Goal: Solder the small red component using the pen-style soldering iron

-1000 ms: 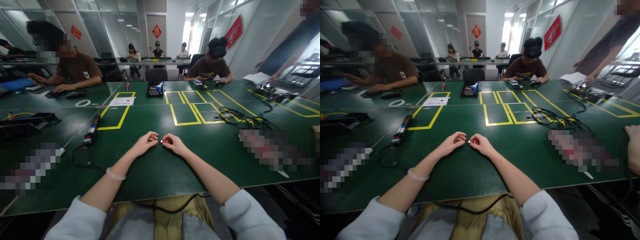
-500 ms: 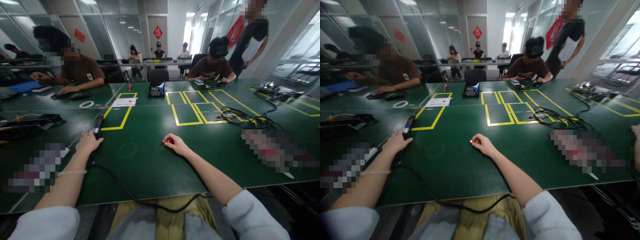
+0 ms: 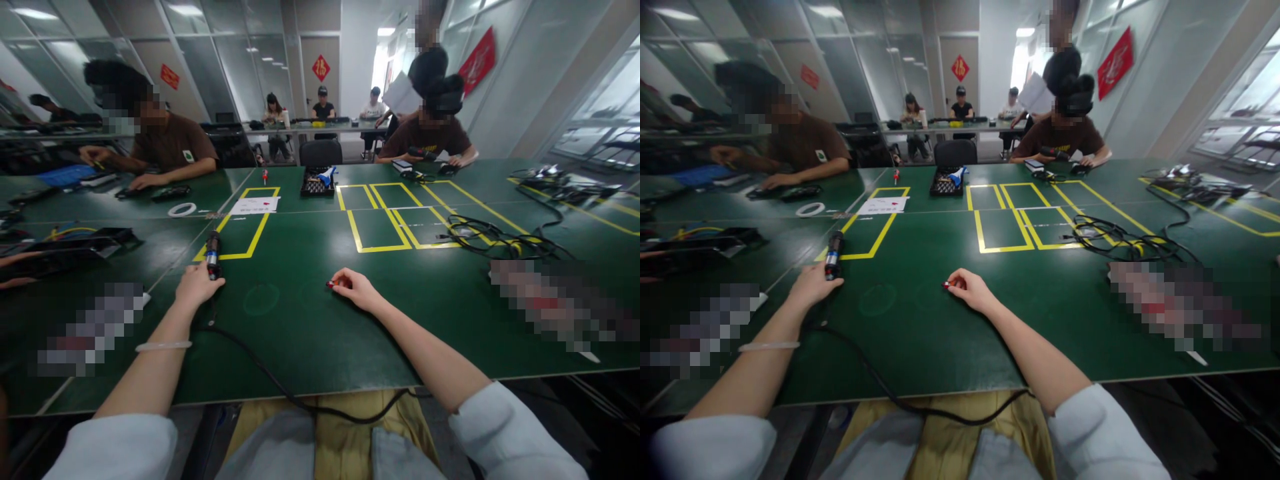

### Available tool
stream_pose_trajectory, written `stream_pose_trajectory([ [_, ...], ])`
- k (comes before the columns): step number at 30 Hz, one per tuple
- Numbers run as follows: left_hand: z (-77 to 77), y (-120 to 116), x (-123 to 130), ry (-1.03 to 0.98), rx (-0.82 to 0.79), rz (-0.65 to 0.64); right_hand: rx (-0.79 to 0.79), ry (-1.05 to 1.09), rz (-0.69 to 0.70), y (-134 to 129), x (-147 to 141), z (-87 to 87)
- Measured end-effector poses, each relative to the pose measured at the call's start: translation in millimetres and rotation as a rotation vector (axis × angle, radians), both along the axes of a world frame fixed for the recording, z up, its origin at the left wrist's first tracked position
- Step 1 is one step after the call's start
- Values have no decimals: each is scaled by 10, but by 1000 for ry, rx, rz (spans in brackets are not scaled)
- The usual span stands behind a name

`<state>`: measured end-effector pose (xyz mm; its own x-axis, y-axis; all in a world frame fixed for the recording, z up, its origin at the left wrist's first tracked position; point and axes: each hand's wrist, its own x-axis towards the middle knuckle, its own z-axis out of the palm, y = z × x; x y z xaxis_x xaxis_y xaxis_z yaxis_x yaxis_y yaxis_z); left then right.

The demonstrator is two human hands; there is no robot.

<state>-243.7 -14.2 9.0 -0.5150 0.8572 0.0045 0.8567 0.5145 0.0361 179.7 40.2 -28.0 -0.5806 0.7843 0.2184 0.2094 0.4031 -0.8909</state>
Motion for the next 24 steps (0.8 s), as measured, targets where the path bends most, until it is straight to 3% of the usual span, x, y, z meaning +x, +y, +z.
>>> stream_pose_trajectory([
  [6,9,-1,598,23,50,-78,12,21,4,0,-5,-20],
  [12,-17,45,1184,6,108,-250,105,29,13,0,-1,-27],
  [24,-150,72,2202,-192,233,-563,297,-33,-35,-17,0,3],
])
